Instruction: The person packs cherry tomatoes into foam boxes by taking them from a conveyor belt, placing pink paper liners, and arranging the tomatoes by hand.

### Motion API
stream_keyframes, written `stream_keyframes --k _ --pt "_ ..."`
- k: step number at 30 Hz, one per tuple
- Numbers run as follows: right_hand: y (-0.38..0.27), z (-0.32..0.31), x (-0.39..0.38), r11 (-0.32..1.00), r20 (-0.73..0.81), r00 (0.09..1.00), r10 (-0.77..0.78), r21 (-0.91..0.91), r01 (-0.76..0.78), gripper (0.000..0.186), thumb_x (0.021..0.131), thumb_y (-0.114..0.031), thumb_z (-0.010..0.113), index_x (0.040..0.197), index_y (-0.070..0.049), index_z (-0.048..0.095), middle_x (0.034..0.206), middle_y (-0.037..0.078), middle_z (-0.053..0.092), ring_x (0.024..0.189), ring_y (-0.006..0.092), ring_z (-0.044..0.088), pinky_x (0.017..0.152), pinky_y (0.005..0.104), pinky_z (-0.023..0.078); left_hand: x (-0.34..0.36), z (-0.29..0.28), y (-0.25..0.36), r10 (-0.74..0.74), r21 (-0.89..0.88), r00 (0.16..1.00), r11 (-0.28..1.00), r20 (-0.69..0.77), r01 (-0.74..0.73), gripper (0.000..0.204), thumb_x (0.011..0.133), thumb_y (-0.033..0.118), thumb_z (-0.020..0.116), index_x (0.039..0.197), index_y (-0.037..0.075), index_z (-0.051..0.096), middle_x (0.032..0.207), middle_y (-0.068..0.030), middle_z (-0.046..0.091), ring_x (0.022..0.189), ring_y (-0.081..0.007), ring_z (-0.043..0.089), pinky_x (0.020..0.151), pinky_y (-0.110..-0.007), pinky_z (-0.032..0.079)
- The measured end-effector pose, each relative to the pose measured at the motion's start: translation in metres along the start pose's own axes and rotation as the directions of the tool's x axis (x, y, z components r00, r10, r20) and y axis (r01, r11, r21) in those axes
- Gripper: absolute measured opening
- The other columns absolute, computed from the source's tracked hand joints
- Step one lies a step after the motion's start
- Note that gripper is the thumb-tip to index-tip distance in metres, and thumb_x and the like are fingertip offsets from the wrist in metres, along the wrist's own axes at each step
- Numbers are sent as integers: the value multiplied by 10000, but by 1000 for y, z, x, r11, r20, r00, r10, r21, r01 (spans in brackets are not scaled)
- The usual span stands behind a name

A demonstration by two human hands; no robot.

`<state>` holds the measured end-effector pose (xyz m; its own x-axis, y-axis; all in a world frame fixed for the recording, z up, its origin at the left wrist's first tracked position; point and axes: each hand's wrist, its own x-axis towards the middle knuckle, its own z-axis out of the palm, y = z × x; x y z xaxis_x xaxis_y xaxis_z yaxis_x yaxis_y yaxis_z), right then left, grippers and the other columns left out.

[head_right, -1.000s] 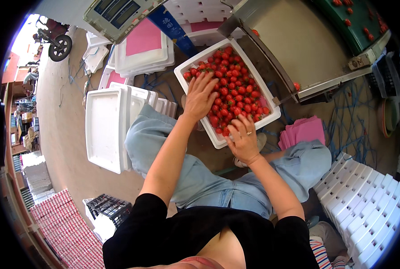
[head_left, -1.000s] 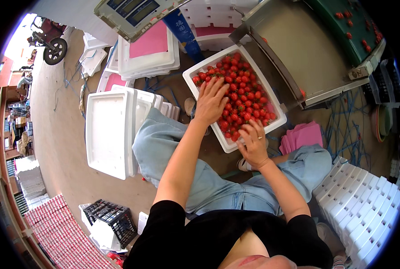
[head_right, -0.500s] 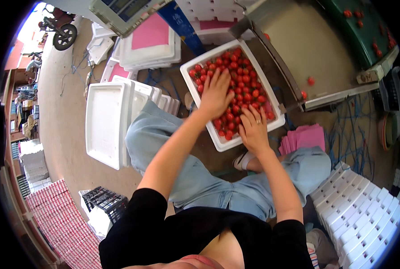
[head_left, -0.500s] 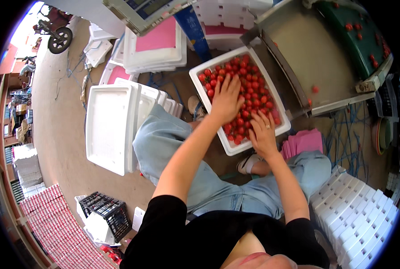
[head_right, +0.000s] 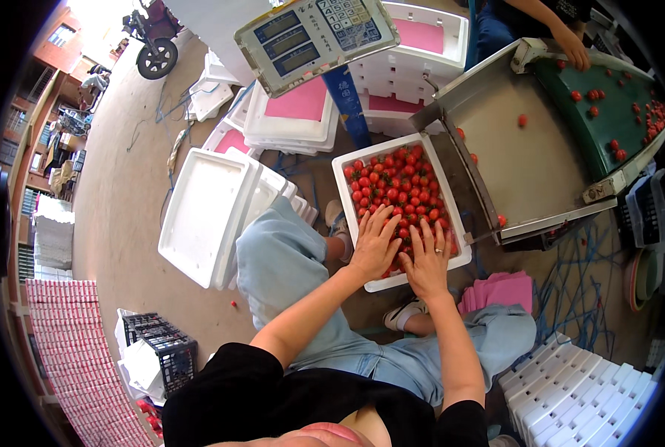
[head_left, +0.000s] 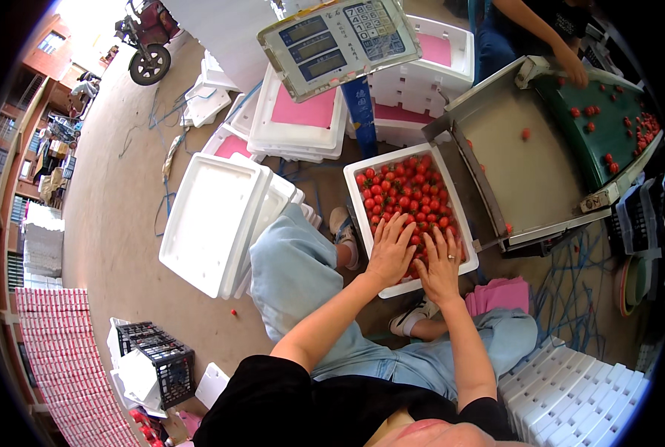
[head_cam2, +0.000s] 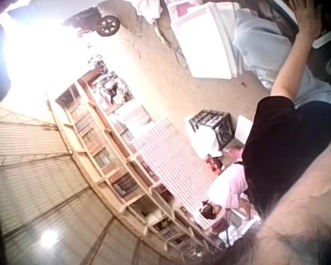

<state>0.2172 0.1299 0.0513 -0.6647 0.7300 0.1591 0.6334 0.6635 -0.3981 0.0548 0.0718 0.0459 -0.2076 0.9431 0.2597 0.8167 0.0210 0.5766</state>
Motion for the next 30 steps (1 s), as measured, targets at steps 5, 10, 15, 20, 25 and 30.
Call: stream_keyframes --k 5,10,15,20,25,30 --pt "15 -70 12 972 -220 970 -103 183 145 494 849 -88 709 1317 -39 560 1453 159 468 1360 400 413 1106 496 371 21 6 9 3 -110 989 994 -149 -19 487 882 106 663 1349 38 540 1454 -196 439 1381 -403 390 1161 -509 300" --pt "53 -147 32 968 -368 926 83 249 12 387 846 -41 693 1221 -14 602 1324 169 553 1231 382 520 1041 450 425 36 8 9 -70 -255 985 967 -161 27 442 892 91 671 1316 21 567 1418 -217 473 1314 -404 459 1117 -450 371" --pt "123 -198 53 994 -419 902 101 12 -106 342 859 -71 672 1186 -10 590 1222 184 591 1145 394 548 999 444 434 71 3 27 1 -297 990 954 -138 -42 430 899 91 670 1306 3 562 1402 -224 478 1292 -404 478 1092 -443 401" --pt "159 -208 69 974 -301 931 207 -23 -224 342 882 -136 657 1191 -2 595 1211 196 612 1147 385 568 988 440 445 127 -4 31 114 -345 982 925 -149 -159 356 891 38 647 1243 6 600 1318 -199 547 1238 -374 529 1067 -422 418" --pt "161 -186 93 899 278 867 414 -273 -342 283 918 -225 607 1134 -43 625 1106 202 672 1064 403 627 895 484 503 220 0 37 310 -313 949 897 -54 -311 293 907 63 612 1198 25 608 1229 -196 582 1169 -399 553 991 -442 466" --pt "170 -138 115 929 574 735 362 -290 -230 313 825 -211 606 1086 -47 659 1065 209 711 1026 391 675 839 479 556 324 38 53 182 396 918 860 351 -322 386 946 356 603 1190 63 660 1228 -160 634 1175 -354 580 990 -428 455"
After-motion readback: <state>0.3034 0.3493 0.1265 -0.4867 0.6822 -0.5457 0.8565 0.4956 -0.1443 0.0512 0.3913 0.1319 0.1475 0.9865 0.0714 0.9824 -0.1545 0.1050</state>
